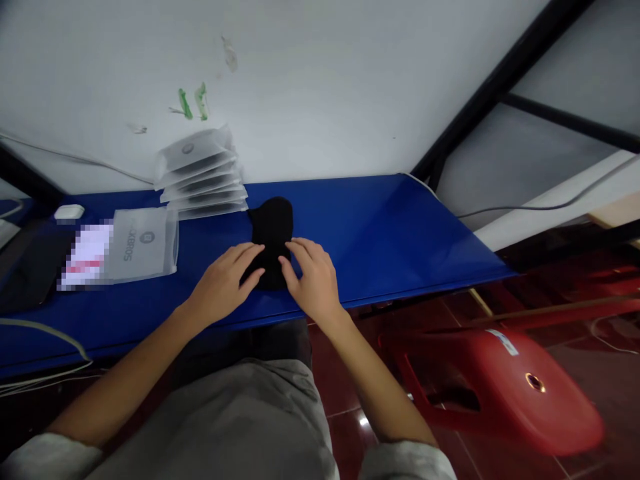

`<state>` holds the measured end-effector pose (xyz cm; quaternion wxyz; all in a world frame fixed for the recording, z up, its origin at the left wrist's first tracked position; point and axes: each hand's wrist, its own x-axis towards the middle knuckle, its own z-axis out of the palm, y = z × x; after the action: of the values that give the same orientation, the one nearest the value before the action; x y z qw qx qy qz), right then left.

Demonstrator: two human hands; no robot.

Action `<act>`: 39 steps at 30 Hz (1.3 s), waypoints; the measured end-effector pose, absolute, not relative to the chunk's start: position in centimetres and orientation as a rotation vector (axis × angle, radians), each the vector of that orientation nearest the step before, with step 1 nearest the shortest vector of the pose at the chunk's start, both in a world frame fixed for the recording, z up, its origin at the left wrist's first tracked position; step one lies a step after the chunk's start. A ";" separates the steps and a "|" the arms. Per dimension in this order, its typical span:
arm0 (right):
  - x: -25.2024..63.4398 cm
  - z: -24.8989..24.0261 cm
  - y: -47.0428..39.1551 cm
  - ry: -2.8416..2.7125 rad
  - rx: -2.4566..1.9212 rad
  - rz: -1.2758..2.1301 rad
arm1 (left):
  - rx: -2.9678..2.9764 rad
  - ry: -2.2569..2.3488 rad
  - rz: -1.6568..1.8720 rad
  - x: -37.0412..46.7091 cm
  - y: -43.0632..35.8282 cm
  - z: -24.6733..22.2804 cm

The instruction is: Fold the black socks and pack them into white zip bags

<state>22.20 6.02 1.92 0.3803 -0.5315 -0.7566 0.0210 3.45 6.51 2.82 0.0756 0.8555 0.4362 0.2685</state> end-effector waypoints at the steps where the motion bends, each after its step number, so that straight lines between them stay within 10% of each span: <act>1: 22.2 2.1 5.3 -2.007 -1.317 0.044 | 2.603 1.272 0.765 3.3 6.2 2.6; 25: 22.4 2.3 8.8 -1.814 -1.335 0.550 | 2.216 1.337 0.649 3.7 10.7 5.3; 39: 22.1 0.9 8.7 -2.225 -1.374 -0.097 | 2.697 1.248 0.392 4.2 6.7 3.0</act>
<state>22.07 8.69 0.88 0.2592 -0.5071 -0.8212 -0.0358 4.23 6.67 3.02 0.0721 0.8974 0.4152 0.1305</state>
